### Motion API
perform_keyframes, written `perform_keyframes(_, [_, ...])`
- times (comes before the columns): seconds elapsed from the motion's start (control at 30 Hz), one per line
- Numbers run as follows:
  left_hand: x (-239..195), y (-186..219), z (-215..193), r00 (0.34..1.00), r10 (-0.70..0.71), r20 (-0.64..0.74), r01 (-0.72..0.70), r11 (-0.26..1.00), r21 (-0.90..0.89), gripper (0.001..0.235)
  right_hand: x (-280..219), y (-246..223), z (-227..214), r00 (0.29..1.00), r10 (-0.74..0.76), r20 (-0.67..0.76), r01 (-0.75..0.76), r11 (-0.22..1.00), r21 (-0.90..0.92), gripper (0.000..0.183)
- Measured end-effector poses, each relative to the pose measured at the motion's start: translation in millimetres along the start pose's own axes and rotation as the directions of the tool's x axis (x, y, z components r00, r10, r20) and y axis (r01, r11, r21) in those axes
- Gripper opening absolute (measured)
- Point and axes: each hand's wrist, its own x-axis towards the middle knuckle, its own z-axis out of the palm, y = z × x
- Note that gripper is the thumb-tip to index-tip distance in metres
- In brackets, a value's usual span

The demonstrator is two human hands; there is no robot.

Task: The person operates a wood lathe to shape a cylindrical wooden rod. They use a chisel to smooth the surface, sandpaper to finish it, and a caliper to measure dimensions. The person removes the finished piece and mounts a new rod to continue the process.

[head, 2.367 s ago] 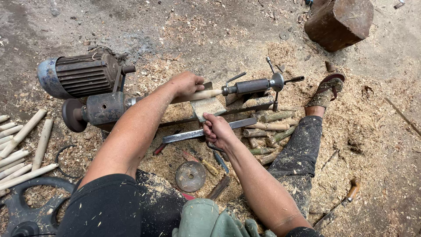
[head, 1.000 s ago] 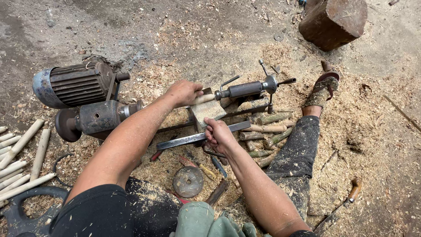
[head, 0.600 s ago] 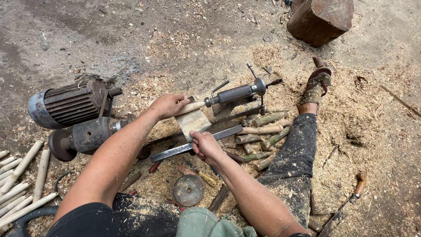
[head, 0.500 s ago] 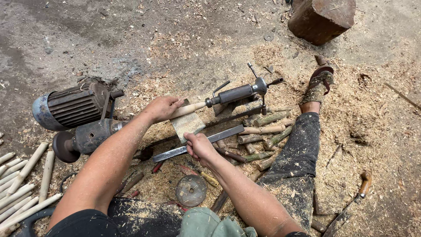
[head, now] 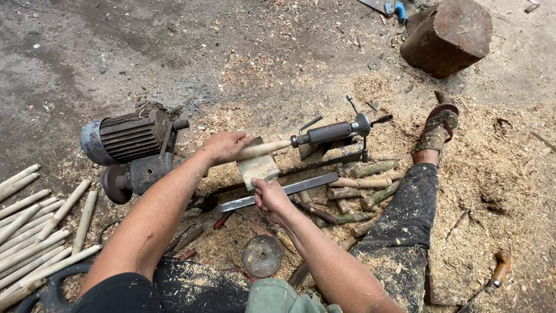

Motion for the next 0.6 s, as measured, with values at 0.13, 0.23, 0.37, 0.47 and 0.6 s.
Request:
perform_keyframes(0.13, [13, 30, 3, 1.000, 0.012, 0.020, -0.011, 0.999, -0.044, 0.065, -12, -8, -26, 0.999, -0.011, -0.040, 0.012, 1.000, 0.029, 0.049])
perform_keyframes(0.23, [15, 46, 4, 0.999, 0.034, 0.020, -0.032, 0.996, -0.080, 0.061, -29, -15, -36, 0.998, -0.023, -0.065, 0.021, 0.999, -0.034, 0.052])
perform_keyframes(0.37, [17, 64, 15, 0.998, -0.009, 0.067, 0.011, 1.000, -0.027, 0.055, -75, -11, -69, 1.000, -0.011, 0.023, 0.011, 1.000, -0.026, 0.052])
perform_keyframes(0.47, [10, 59, 26, 1.000, 0.010, 0.011, -0.011, 0.994, 0.108, 0.051, -118, 13, -116, 0.975, 0.073, 0.210, -0.044, 0.989, -0.140, 0.054])
perform_keyframes(0.6, [-1, 51, 31, 0.997, -0.061, -0.045, 0.070, 0.968, 0.242, 0.032, -132, 43, -174, 0.814, 0.322, 0.483, -0.113, 0.904, -0.412, 0.048])
